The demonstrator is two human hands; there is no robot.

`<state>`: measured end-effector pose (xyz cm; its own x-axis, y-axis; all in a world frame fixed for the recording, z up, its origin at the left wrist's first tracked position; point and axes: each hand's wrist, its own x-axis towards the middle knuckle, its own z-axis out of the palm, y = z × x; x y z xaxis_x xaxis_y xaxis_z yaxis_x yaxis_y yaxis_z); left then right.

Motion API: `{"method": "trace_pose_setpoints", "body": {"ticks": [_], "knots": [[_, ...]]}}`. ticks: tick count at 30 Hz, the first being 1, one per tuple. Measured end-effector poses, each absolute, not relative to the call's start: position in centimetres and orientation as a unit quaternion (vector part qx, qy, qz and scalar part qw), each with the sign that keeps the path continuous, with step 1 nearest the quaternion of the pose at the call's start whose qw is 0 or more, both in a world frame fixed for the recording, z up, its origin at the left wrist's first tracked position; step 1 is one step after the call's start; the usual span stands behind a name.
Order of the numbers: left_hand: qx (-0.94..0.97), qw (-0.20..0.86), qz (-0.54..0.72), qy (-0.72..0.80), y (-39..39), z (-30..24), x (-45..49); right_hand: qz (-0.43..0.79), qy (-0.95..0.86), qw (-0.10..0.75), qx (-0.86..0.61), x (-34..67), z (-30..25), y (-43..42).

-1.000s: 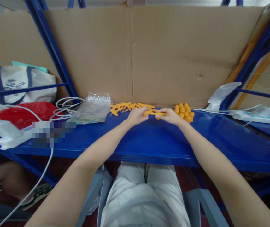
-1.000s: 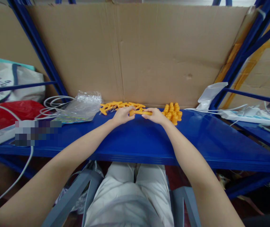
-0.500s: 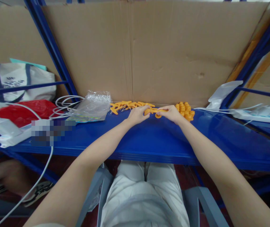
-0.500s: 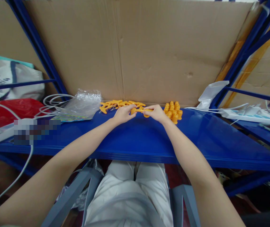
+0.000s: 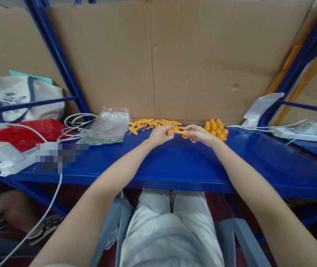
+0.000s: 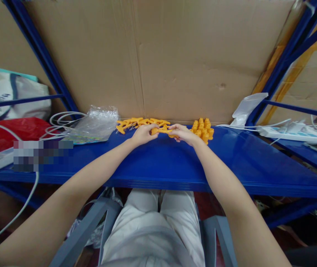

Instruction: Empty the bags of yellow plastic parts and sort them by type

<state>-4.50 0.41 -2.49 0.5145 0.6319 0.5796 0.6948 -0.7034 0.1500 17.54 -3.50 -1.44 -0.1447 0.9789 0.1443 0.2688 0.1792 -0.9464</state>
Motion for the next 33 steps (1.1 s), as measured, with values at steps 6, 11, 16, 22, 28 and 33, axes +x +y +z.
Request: {"method": "trace_pose_setpoints", "body": {"ticks": [6,11,16,22,28,33], "knots": [[-0.853,0.048,-0.322,-0.408,0.9,-2.8,-4.3,0.464,-0.582,0.472,-0.472,17.6,-0.8,-3.6],[-0.846,0.034,-0.33,-0.418,0.7,-2.7,-4.2,0.455,-0.598,0.459,-0.474,17.7,-1.0,-3.5],[-0.843,0.009,-0.331,-0.424,0.8,-2.7,-4.3,0.396,-0.651,0.433,-0.481,17.9,-0.9,-3.5],[-0.833,-0.001,-0.345,-0.432,1.2,-2.6,-4.5,0.383,-0.62,0.435,-0.528,18.1,-0.5,-3.5],[-0.83,0.015,-0.359,-0.427,1.6,-2.7,-4.9,0.49,-0.545,0.495,-0.467,18.4,-0.8,-3.3],[-0.837,0.05,-0.378,-0.392,1.5,-2.8,-5.2,0.487,-0.569,0.457,-0.479,18.6,-1.2,-3.2]]}}
